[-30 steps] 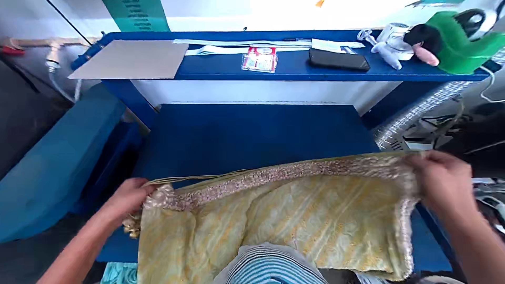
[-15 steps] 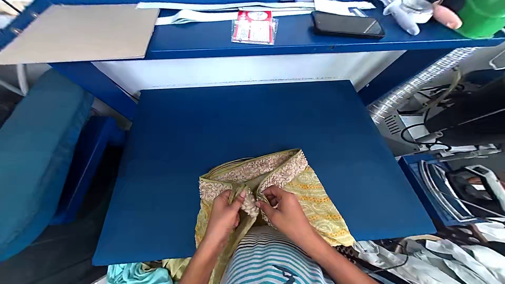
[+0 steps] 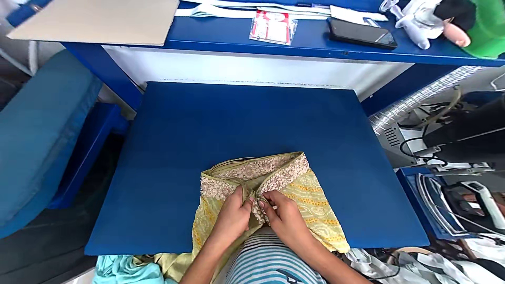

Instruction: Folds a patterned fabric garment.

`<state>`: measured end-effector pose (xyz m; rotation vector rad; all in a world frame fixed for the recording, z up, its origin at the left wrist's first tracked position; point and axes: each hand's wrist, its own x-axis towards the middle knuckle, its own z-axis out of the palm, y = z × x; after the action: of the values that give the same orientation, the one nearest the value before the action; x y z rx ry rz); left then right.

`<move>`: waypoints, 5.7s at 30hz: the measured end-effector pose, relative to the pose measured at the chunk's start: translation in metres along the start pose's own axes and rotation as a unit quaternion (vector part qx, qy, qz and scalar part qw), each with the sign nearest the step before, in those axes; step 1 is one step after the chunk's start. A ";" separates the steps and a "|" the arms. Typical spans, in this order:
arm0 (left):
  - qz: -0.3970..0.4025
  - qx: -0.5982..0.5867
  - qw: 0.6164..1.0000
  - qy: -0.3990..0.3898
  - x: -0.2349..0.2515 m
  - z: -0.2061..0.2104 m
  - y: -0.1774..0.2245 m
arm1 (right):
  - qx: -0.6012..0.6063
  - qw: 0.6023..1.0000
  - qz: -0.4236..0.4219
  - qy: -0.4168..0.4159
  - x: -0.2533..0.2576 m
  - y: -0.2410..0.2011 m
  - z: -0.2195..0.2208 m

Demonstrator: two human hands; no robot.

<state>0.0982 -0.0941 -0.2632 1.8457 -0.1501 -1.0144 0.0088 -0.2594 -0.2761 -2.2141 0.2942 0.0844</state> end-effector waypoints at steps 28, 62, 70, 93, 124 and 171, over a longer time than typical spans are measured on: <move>0.151 0.460 0.874 -0.027 0.178 -0.067 0.026 | -0.009 0.986 0.083 -0.142 -0.016 0.026 -0.014; 0.045 0.546 0.836 0.024 0.186 0.040 0.008 | 0.061 0.991 0.051 -0.107 -0.054 0.047 -0.039; 0.008 0.522 0.851 0.047 0.164 0.061 -0.006 | 0.060 0.989 0.018 -0.133 -0.082 0.072 -0.057; -0.199 0.299 0.855 0.375 -0.048 0.106 -0.142 | -0.009 0.971 -0.050 -0.236 -0.214 0.188 -0.160; -0.139 -0.062 0.916 0.370 -0.375 0.154 -0.353 | -0.035 0.969 -0.209 0.126 -0.297 0.105 -0.179; -0.263 -0.179 0.827 0.463 -0.439 0.322 -0.331 | -0.144 0.974 -0.132 -0.116 -0.228 0.260 -0.132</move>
<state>-0.5130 0.0710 -0.3290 1.8468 1.1103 -0.3308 -0.2804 -0.4749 -0.3587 -2.4804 -0.1526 0.2514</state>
